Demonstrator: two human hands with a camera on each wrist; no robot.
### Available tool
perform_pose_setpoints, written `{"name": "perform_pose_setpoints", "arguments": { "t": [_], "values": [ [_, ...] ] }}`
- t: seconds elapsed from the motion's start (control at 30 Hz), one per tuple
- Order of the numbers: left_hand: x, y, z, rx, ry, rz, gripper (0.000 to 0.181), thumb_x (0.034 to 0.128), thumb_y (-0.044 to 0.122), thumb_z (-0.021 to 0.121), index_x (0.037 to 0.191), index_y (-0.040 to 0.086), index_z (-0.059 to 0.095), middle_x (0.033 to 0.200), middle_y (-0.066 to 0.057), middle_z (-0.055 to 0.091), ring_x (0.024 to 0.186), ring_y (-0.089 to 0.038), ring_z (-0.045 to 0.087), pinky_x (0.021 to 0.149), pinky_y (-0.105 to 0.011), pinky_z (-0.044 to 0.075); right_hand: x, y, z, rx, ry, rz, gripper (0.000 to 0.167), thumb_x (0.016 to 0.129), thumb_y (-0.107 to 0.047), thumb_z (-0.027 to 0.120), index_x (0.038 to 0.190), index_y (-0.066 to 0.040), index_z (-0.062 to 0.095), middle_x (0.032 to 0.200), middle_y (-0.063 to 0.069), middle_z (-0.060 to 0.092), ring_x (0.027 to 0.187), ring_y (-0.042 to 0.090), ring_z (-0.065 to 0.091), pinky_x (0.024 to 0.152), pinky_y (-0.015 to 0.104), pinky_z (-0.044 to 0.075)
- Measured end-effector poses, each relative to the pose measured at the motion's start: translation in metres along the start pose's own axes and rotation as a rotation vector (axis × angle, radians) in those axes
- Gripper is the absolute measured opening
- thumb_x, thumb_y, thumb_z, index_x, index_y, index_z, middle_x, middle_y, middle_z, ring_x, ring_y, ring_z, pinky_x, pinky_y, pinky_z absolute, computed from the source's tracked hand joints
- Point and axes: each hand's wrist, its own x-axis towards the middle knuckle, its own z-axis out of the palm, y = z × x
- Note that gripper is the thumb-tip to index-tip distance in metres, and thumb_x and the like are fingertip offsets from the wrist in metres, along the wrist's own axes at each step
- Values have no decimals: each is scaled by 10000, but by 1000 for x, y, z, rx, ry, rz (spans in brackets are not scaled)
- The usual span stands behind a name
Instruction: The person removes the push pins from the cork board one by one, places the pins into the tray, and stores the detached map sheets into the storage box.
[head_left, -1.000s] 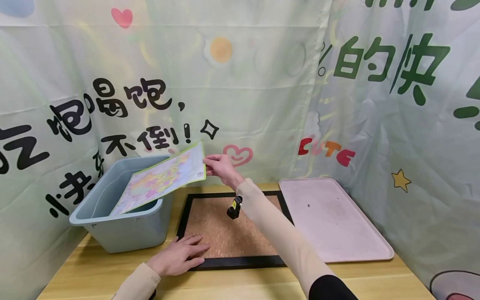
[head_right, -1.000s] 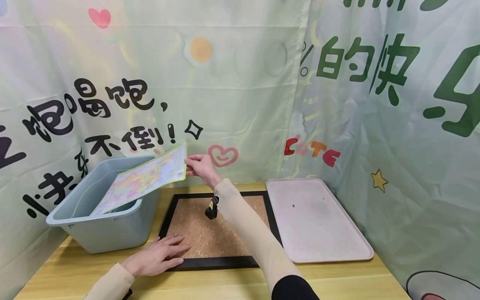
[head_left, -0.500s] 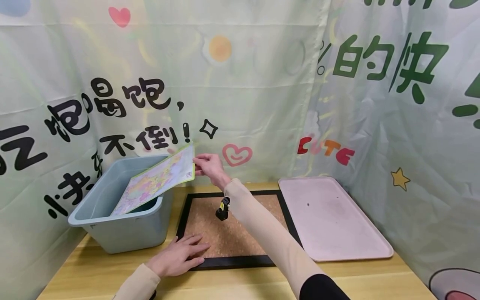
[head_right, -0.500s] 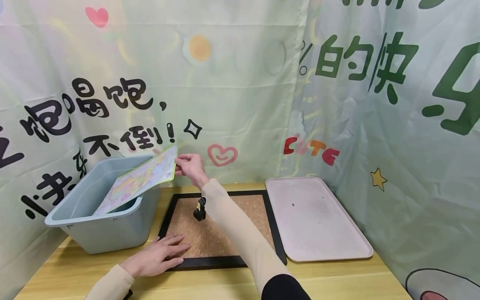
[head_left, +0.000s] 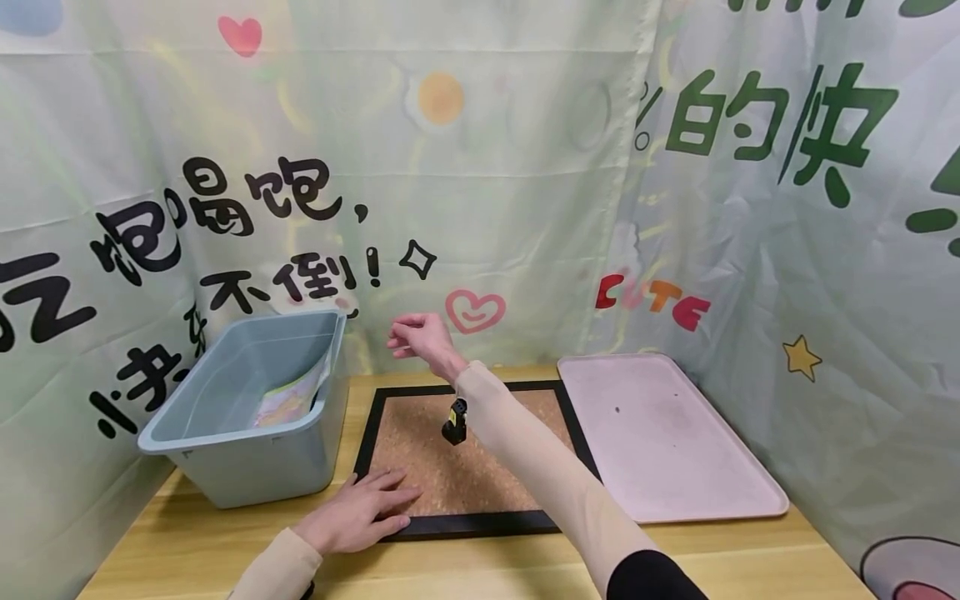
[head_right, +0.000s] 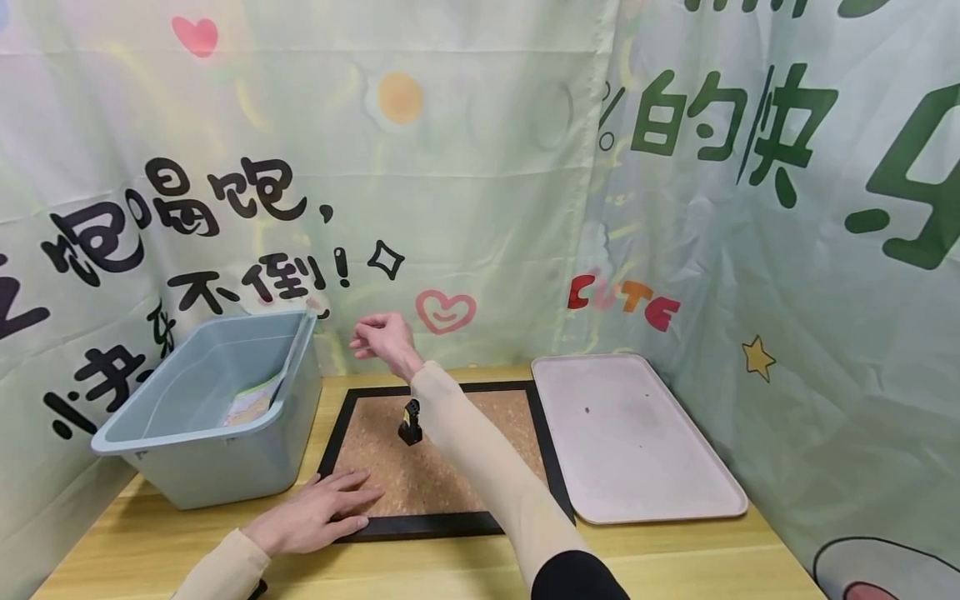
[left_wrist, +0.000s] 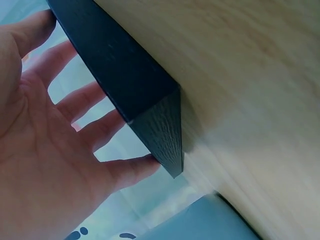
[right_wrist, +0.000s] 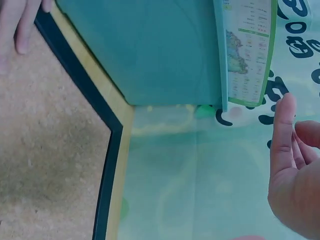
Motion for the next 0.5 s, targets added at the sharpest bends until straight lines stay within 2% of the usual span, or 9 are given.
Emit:
{"name": "perform_pose_setpoints", "arguments": {
  "t": [0.23,0.3,0.43,0.5],
  "values": [
    [-1,-2,2,7,1,-16,521,989,569,446,1431,305,525,1505,-112,454,1399,-419,375,999,-775,257,-6,10,-8,-76,-31,7,165,967,-99,620,1061,-13,724,840,94,715,744,197,719,653,319,598],
    [-1,-2,2,6,4,-21,535,987,570,449,1431,282,529,1501,-118,456,1392,-417,385,1005,-768,259,-10,14,-12,-114,-44,-3,171,973,-118,616,1065,-22,723,836,87,709,793,262,724,726,396,600],
    [2,0,1,-13,11,-25,546,979,556,480,1419,240,545,1491,-143,461,1375,-418,407,1016,-761,258,-20,23,-22,-168,-63,-28,186,982,-140,605,1077,-29,722,844,84,697,807,276,718,823,497,565],
    [5,0,1,-22,18,-27,543,973,549,501,1409,231,555,1482,-153,468,1365,-416,420,1012,-758,267,-25,26,-26,-192,-66,-45,190,985,-144,601,1072,-28,724,865,113,697,802,266,717,817,505,565]
  ]
}}
